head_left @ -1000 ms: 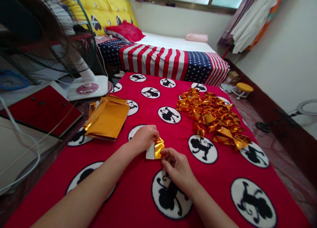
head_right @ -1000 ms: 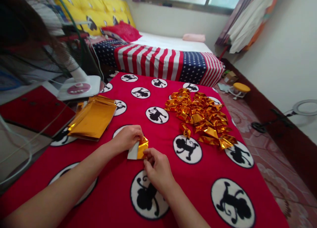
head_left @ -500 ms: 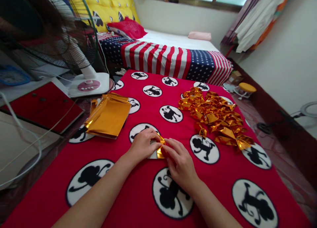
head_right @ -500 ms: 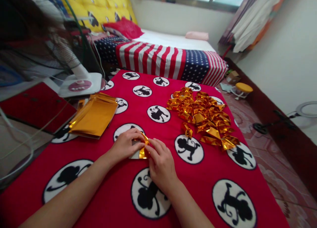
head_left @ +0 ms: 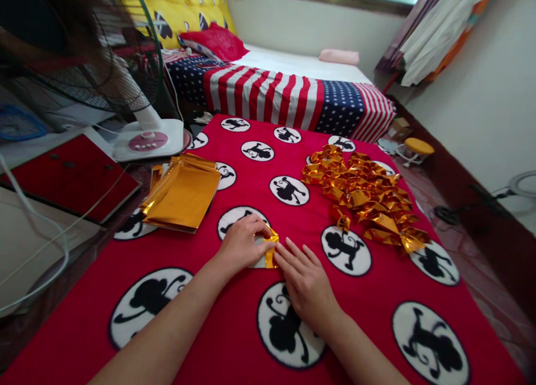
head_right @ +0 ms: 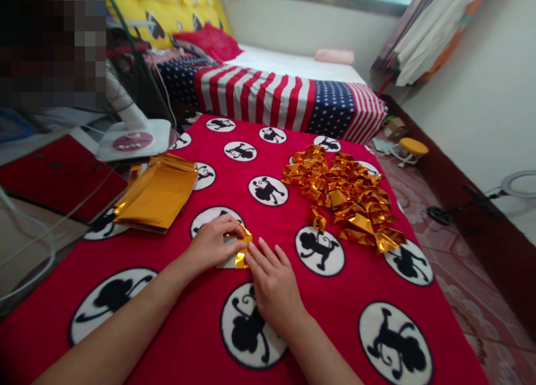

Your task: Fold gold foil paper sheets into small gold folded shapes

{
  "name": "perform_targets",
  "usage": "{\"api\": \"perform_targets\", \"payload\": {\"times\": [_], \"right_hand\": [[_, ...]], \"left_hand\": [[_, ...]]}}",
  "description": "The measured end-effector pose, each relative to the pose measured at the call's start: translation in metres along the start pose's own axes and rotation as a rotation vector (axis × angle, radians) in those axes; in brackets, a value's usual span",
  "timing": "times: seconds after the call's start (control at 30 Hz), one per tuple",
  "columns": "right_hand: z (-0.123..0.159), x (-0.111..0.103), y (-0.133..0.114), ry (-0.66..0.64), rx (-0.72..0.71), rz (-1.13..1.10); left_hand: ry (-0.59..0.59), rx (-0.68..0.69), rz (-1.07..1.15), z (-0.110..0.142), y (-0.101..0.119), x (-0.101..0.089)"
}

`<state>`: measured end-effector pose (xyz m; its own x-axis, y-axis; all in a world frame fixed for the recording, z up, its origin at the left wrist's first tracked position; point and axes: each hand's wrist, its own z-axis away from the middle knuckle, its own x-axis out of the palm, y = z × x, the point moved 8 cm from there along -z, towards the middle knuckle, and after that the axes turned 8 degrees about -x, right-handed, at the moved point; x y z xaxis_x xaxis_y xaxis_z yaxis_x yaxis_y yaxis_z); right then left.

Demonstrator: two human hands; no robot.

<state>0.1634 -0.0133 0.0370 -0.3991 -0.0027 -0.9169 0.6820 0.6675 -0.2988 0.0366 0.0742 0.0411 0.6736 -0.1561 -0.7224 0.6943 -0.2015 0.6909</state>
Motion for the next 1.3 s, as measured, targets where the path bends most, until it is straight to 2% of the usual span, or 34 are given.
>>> {"api": "perform_targets", "payload": {"times": [0.13, 0.33, 0.43, 0.67, 0.83, 0.97, 1.1, 1.3], "right_hand": [[0.004, -0.004, -0.004, 0.027, -0.045, 0.008], [0.003, -0.015, -0.006, 0.178, -0.134, -0.035], [0.001, -0.018, -0.002, 0.233, -0.127, -0.071], [-0.008, -0.016, 0.005, 0.229, -0.125, -0.204], [-0.014, -0.011, 0.008, 0.179, -0.156, -0.252], [-0.018, -0.009, 0.009, 0.131, -0.175, -0.241], [-0.021, -0.009, 0.009, 0.14, -0.195, -0.209], [-0.026, -0.009, 0.014, 0.174, -0.102, -0.304]], "left_hand": [[-0.005, 0.016, -0.035, 0.0, 0.001, 0.001], [-0.116, 0.068, -0.074, 0.001, 0.002, 0.002], [-0.166, 0.089, -0.1, 0.004, 0.003, 0.001], [-0.198, 0.109, -0.097, 0.007, 0.001, 0.002], [-0.21, 0.117, -0.089, 0.009, 0.001, 0.002], [-0.206, 0.107, -0.076, 0.01, 0.002, 0.0], [-0.206, 0.114, -0.065, 0.01, 0.001, 0.001], [-0.216, 0.114, -0.06, 0.011, 0.0, 0.002]]}}
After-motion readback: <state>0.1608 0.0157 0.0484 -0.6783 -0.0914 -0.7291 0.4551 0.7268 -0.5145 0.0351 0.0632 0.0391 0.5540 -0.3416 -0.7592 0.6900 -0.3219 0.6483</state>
